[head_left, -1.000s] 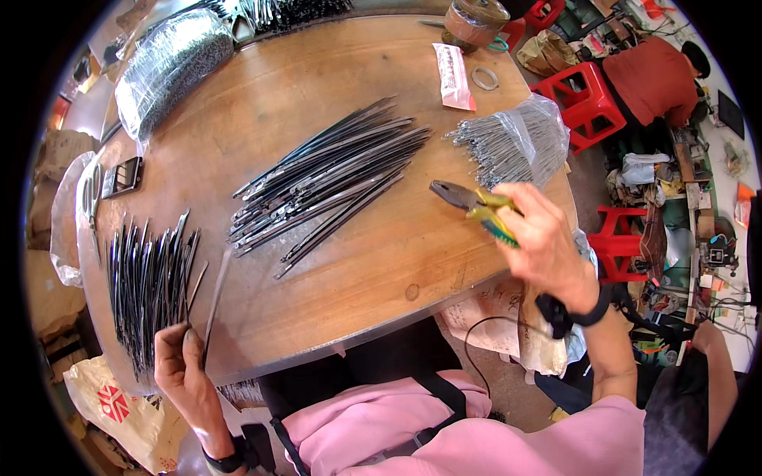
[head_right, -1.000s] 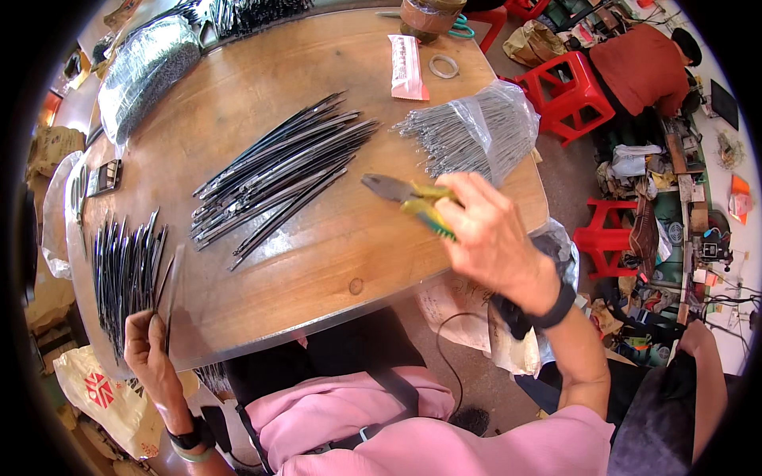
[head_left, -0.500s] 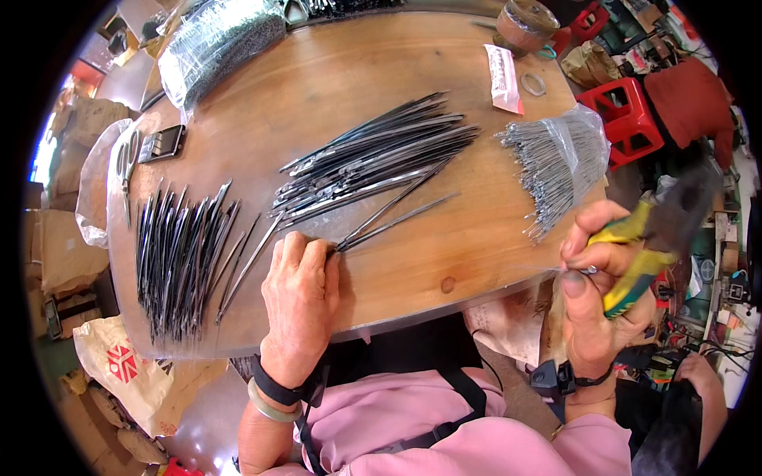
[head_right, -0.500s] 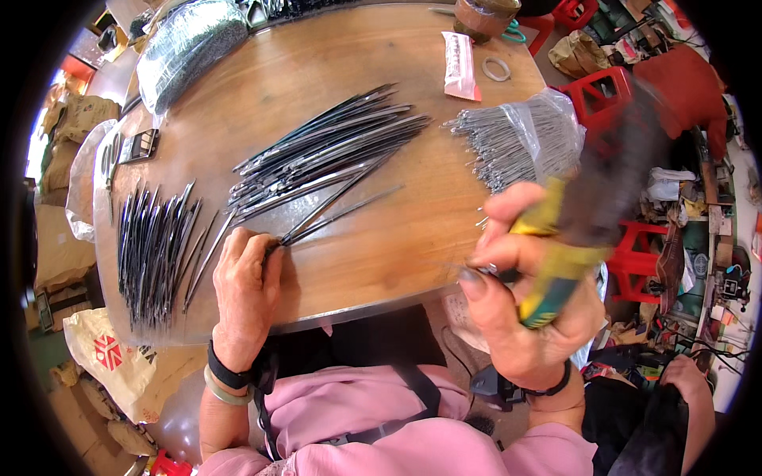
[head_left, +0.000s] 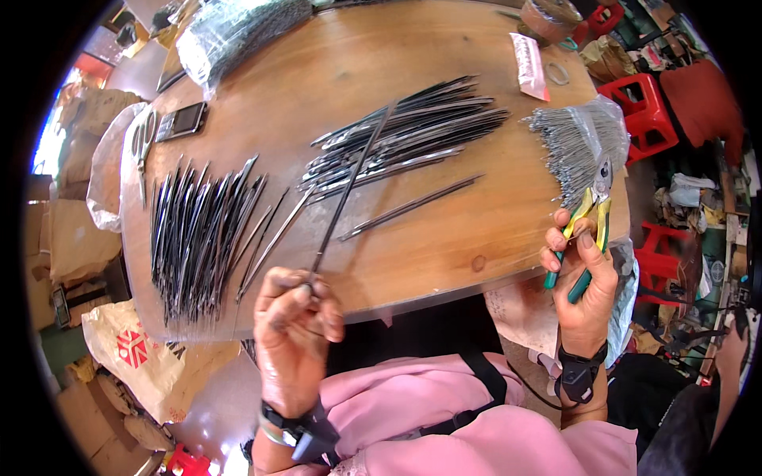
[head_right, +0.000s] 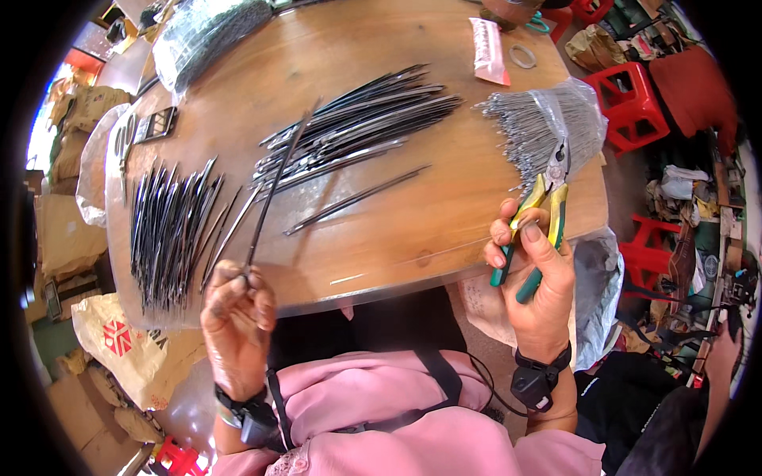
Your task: The person uses pliers to trim the ends of metal strips. They pick up a strip from a pile, cut a small section off the end, and place the finished piece into a different pile on the table.
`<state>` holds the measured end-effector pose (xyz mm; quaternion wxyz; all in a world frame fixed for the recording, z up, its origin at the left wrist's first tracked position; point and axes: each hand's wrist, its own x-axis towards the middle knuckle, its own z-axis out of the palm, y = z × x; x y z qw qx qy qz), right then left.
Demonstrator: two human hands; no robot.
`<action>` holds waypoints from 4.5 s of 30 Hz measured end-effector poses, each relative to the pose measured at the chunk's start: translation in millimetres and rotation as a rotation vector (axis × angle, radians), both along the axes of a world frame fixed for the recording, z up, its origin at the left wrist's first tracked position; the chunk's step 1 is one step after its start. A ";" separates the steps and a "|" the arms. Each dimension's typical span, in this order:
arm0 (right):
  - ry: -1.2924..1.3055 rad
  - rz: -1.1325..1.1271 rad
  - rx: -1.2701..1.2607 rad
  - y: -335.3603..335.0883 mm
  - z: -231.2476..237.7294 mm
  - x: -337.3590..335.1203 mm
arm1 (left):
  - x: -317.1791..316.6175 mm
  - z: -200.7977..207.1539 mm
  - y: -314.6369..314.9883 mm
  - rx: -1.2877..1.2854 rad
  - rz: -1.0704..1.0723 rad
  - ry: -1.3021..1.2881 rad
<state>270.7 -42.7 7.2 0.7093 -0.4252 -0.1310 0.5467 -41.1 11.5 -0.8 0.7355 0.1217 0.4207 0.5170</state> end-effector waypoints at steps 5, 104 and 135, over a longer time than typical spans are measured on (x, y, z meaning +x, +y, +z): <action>-0.140 0.091 0.044 3.5 2.7 -14.6 | 26.9 -3.5 -9.3 -0.171 -0.291 -0.391; -1.551 0.688 0.189 17.2 12.3 21.9 | -18.6 1.5 3.2 0.031 -0.024 0.493; -1.491 -0.181 -0.077 -10.5 41.8 37.3 | -0.3 -10.0 35.1 0.719 -0.246 1.363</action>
